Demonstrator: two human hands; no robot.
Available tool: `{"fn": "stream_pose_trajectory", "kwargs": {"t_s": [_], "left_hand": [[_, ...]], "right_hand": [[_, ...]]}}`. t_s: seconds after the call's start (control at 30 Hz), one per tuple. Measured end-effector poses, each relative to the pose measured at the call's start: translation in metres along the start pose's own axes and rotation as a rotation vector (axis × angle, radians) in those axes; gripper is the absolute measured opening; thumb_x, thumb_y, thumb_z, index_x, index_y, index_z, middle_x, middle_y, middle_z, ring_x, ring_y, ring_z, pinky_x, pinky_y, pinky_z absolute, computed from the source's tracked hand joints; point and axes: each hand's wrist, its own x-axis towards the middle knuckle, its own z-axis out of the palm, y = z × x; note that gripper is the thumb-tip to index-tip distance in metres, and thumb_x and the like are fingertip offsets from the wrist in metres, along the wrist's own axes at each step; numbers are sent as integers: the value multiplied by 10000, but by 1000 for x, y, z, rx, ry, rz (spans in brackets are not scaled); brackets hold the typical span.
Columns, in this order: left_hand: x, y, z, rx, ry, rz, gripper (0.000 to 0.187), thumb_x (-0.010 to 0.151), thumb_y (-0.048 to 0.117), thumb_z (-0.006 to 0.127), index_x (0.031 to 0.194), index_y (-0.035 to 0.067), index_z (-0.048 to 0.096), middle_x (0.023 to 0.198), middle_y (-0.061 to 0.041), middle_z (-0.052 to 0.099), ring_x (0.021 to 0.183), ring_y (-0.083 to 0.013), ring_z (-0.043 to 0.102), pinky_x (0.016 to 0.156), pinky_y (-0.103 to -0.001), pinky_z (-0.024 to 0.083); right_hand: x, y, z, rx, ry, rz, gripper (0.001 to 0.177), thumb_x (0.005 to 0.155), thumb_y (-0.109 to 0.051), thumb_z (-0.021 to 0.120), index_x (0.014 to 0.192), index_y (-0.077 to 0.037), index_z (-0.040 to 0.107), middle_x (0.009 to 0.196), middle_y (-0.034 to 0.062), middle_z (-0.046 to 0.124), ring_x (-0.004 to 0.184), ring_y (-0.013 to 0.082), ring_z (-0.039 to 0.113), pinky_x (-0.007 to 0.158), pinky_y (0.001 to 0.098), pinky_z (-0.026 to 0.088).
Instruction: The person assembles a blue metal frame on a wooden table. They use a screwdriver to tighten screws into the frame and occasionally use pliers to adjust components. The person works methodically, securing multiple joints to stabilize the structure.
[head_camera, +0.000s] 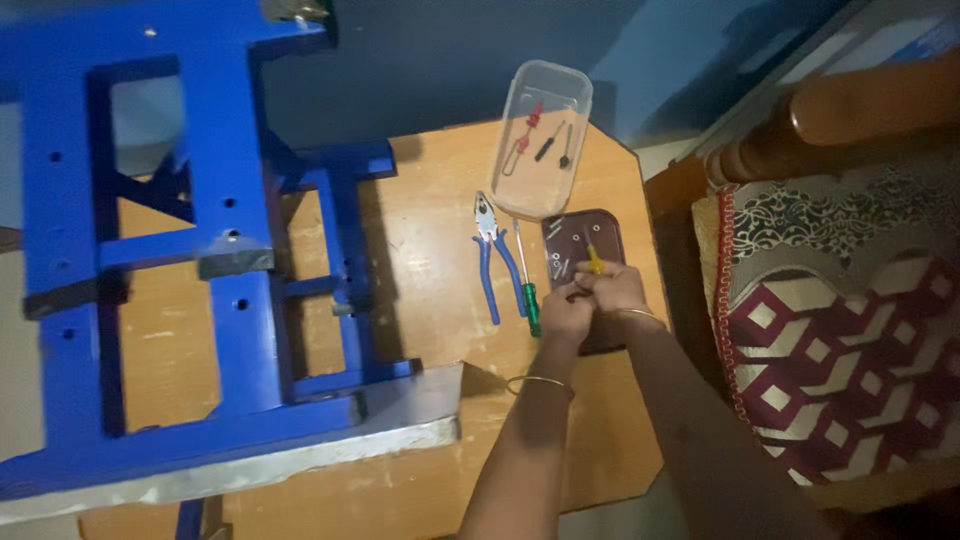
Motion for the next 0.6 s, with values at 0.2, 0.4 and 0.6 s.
{"fn": "stream_pose_trajectory", "kwargs": {"t_s": [0.2,0.4,0.6], "left_hand": [[-22,120,-16,-350,292,130,310,867,248,673,1090,40,733,1011,-174,766,961,-315,744,843,-368,562],[-67,255,-74,-591,287,449,193,880,-3,631,1067,-51,635,947,-194,710,865,-245,717,804,-375,582],[-74,311,-195,-617,291,604,321,885,1,656,1206,-3,658,988,-126,736,910,-201,717,837,-302,562]], "right_hand": [[-16,-85,18,111,141,-486,151,880,56,696,1017,30,754,901,111,744,748,144,689,687,271,564],[-30,-189,55,185,150,-654,129,966,-41,612,955,32,717,898,80,743,771,137,698,686,259,557],[-83,-292,135,98,65,-818,258,1042,-213,619,1040,9,749,960,29,722,817,75,653,709,229,538]]}}
